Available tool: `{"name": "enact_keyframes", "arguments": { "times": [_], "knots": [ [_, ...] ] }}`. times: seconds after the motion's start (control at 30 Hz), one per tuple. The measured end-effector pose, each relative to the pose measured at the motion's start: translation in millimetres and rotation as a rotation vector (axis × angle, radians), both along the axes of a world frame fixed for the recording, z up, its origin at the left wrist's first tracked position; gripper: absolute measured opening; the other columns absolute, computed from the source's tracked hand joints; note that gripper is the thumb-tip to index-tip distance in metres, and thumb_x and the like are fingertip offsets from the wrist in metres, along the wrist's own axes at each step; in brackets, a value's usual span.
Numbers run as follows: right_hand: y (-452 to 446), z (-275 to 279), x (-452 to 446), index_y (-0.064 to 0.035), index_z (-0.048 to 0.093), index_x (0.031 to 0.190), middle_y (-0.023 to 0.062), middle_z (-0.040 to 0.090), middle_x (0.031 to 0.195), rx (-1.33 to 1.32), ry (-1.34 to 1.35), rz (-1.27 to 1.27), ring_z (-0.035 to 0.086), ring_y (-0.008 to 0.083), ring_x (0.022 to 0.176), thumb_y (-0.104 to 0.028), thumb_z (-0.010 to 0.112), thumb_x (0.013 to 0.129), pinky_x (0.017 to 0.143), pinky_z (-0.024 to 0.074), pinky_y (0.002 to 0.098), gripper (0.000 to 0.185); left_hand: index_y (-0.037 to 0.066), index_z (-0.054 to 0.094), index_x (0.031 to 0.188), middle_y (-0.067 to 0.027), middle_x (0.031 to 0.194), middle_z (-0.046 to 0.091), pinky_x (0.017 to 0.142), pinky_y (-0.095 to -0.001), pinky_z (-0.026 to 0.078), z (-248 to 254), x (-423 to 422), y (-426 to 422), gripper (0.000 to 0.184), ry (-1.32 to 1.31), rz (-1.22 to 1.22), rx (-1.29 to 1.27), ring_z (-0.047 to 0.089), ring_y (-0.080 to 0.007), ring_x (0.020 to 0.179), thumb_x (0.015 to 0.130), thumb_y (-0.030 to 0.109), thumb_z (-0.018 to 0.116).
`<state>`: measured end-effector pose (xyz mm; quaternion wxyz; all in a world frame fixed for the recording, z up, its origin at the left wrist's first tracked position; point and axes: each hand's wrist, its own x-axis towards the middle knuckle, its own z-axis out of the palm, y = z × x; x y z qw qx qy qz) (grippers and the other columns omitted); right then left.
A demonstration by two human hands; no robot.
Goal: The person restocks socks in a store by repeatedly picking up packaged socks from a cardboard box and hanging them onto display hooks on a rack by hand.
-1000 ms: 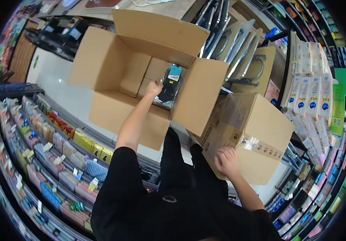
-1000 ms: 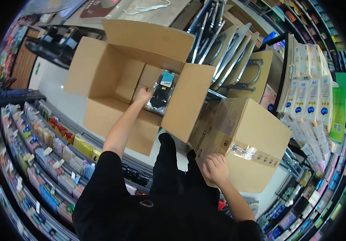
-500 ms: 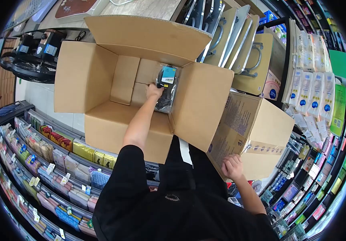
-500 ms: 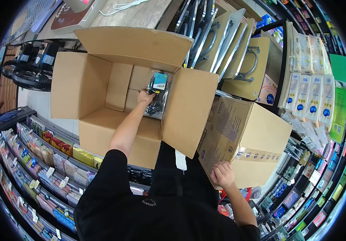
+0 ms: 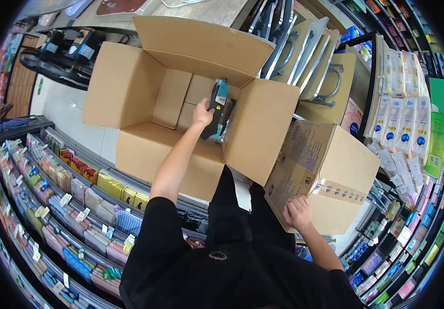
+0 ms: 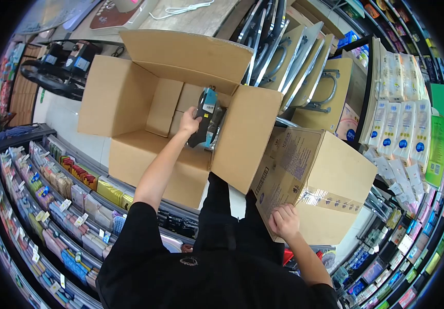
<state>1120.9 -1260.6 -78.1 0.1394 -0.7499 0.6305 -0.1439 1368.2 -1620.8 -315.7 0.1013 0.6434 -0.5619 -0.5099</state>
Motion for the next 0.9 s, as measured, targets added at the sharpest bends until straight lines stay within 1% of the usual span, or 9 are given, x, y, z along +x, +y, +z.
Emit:
{"name": "enact_keyframes", "arguments": {
  "times": [0.13,0.2,0.33,0.43,0.53,0.6,0.67,0.8,0.9],
  "knots": [
    [6.2,1.7,-0.5,-0.0058,0.059,0.077,0.0067,0.061,0.081,-0.026,-0.003,0.015,0.06,0.0242,0.079,-0.007,0.069,0.07,0.081,0.0467,0.0387,0.011,0.008,0.056,0.123,-0.0223,0.113,0.066,0.09,-0.0444,0.048,104.9,15.7,18.7,0.04,0.04,0.041,-0.2,0.06,-0.0417,0.109,0.084,0.008,0.067],
    [7.4,2.5,-5.0,-0.006,0.059,0.077,0.0067,0.061,0.081,-0.044,-0.014,0.03,0.059,0.0242,0.081,-0.007,0.068,0.072,0.082,0.0461,0.0388,0.011,0.001,0.053,0.123,-0.0132,0.092,0.068,0.063,-0.0307,0.05,166.1,19.8,46.6,0.036,0.074,0.017,-0.493,0.063,-0.0156,0.068,0.088,0.0,0.061],
    [15.6,3.6,-9.0,-0.007,0.06,0.079,0.0064,0.061,0.083,-0.095,-0.087,0.084,0.059,0.0243,0.084,-0.01,0.068,0.074,0.081,0.0435,0.0387,0.01,-0.002,0.048,0.126,-0.0098,0.101,0.068,0.069,-0.0286,0.05,297.7,12.5,142.3,0.035,0.335,0.126,-0.548,0.062,-0.0122,0.079,0.092,-0.002,0.056],
    [23.5,4.8,-17.7,-0.0059,0.061,0.084,0.0075,0.061,0.083,-0.164,-0.286,0.102,0.058,0.0273,0.084,-0.011,0.066,0.078,0.079,0.043,0.0395,0.009,-0.003,0.044,0.129,-0.0086,0.106,0.066,0.076,-0.0267,0.049,359.4,6.5,239.4,0.037,0.483,0.154,-0.397,0.061,-0.0114,0.089,0.094,-0.003,0.054],
    [32.3,-3.6,-29.3,-0.0036,0.063,0.089,0.0081,0.064,0.088,-0.13,-0.462,0.095,0.06,0.0234,0.088,-0.011,0.065,0.084,0.081,0.045,0.0368,0.009,-0.001,0.042,0.13,-0.0114,0.105,0.066,0.08,-0.0268,0.049,401.1,-10.3,337.4,0.039,0.494,0.202,-0.318,0.062,-0.0137,0.09,0.094,-0.002,0.056],
    [28.9,-4.9,-34.4,-0.0016,0.062,0.1,0.0081,0.065,0.097,0.178,-0.987,-0.04,0.061,0.0181,0.095,-0.013,0.062,0.09,0.086,0.0461,0.0328,0.015,-0.003,0.042,0.132,-0.0085,0.095,0.066,0.075,-0.0243,0.047,418.1,-28.0,397.3,0.04,0.528,0.306,-0.319,0.06,-0.01,0.083,0.094,-0.003,0.054],
    [22.0,48.9,-39.8,-0.0013,0.059,0.109,0.0087,0.065,0.107,0.191,-1.302,0.024,0.06,0.0166,0.101,-0.015,0.06,0.094,0.092,0.0453,0.0313,0.02,-0.003,0.043,0.128,-0.0089,0.097,0.065,0.074,-0.0241,0.047,426.2,-37.2,451.2,0.036,0.49,0.335,-0.358,0.06,-0.01,0.084,0.094,-0.002,0.055],
    [29.1,176.8,-44.7,-0.0004,0.058,0.115,0.0131,0.063,0.116,-0.048,-1.393,0.489,0.06,0.0221,0.107,-0.012,0.062,0.091,0.095,0.0449,0.0348,0.027,-0.002,0.044,0.125,-0.0016,0.089,0.055,0.074,-0.0218,0.044,427.3,-64.2,540.7,0.035,0.52,0.499,-0.389,0.055,-0.0081,0.085,0.093,-0.001,0.06],
    [47.8,213.4,-31.4,0.0006,0.062,0.111,0.014,0.064,0.117,0.016,-1.317,0.771,0.06,0.0223,0.109,-0.008,0.065,0.089,0.096,0.0449,0.0347,0.025,-0.002,0.045,0.125,-0.001,0.088,0.052,0.075,-0.0238,0.045,426.3,-83.3,597.0,0.037,0.47,0.566,-0.443,0.053,-0.0084,0.084,0.092,0.001,0.062]
  ]
}}
